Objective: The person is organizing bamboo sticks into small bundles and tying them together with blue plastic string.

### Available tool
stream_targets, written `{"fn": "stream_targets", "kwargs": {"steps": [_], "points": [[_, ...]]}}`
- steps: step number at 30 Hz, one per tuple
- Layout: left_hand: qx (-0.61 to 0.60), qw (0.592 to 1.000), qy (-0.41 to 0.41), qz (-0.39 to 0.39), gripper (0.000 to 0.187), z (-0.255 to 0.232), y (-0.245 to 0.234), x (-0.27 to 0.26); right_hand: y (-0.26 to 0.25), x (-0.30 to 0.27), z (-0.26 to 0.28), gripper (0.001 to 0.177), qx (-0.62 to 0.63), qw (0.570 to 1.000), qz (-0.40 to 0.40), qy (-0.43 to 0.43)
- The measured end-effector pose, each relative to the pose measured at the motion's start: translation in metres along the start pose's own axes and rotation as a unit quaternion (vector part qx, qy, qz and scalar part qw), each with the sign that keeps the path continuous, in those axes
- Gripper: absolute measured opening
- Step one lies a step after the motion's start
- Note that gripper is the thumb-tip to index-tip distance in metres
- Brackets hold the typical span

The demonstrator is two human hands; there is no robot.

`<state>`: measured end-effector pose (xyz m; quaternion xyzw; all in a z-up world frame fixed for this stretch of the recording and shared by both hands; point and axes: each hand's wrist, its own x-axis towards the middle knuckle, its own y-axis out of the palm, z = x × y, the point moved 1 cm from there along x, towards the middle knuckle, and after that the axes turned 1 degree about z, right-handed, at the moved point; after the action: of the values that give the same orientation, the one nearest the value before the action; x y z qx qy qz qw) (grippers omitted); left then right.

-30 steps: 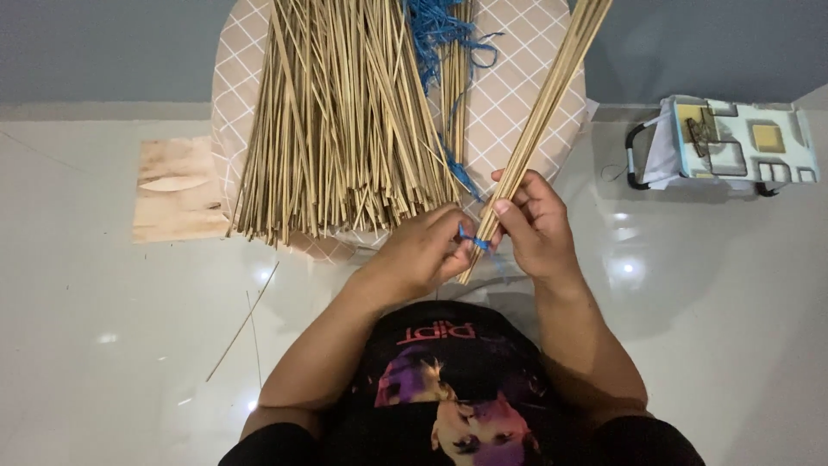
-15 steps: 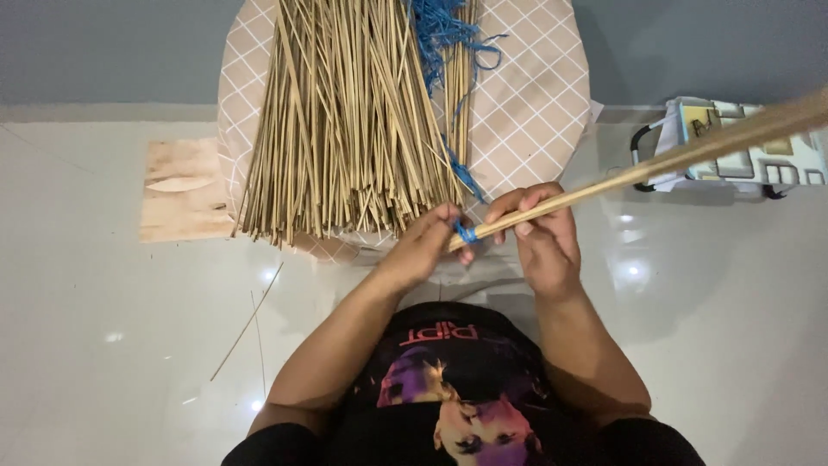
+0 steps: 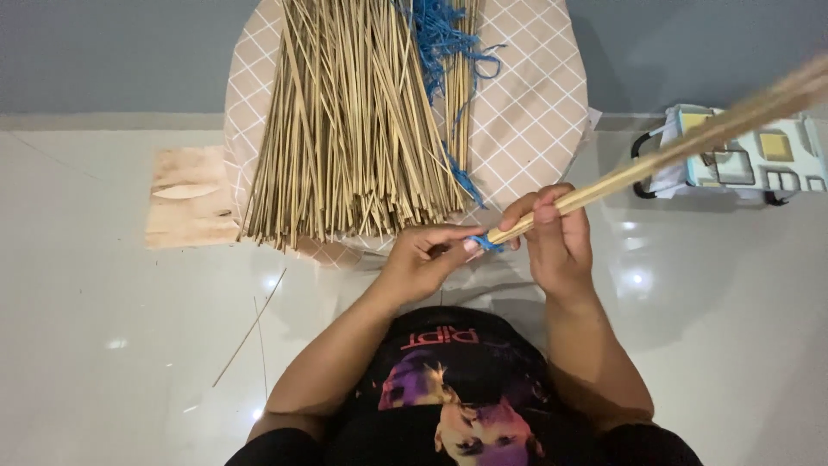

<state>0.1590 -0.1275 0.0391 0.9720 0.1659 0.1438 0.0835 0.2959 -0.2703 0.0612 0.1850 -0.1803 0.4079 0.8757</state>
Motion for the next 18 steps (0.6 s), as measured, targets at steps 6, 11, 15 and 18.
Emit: {"fn": "stream_targets", "kwargs": {"steps": [6, 11, 15, 18], "points": [[-0.036, 0.997, -0.058, -0.048, 0.014, 0.032, -0.014, 0.001, -0.018, -0.003, 0.006, 0.021, -0.001, 0.999, -0.019, -0.027], [-0.004, 1.000, -0.020, -0.002, 0.008, 0.024, -0.026, -0.006, -0.021, -0.004, 0.023, 0.020, 0.083, 0.986, -0.140, -0.047], [0.064, 0.967, 0.039, 0.242, 0.011, -0.008, -0.047, -0.024, -0.051, -0.002, 0.045, 0.015, 0.151, 0.961, -0.211, -0.096], [0.097, 0.971, 0.008, 0.217, 0.014, -0.068, -0.033, -0.040, -0.065, 0.005, 0.038, 0.010, 0.070, 0.993, -0.079, -0.052]]}}
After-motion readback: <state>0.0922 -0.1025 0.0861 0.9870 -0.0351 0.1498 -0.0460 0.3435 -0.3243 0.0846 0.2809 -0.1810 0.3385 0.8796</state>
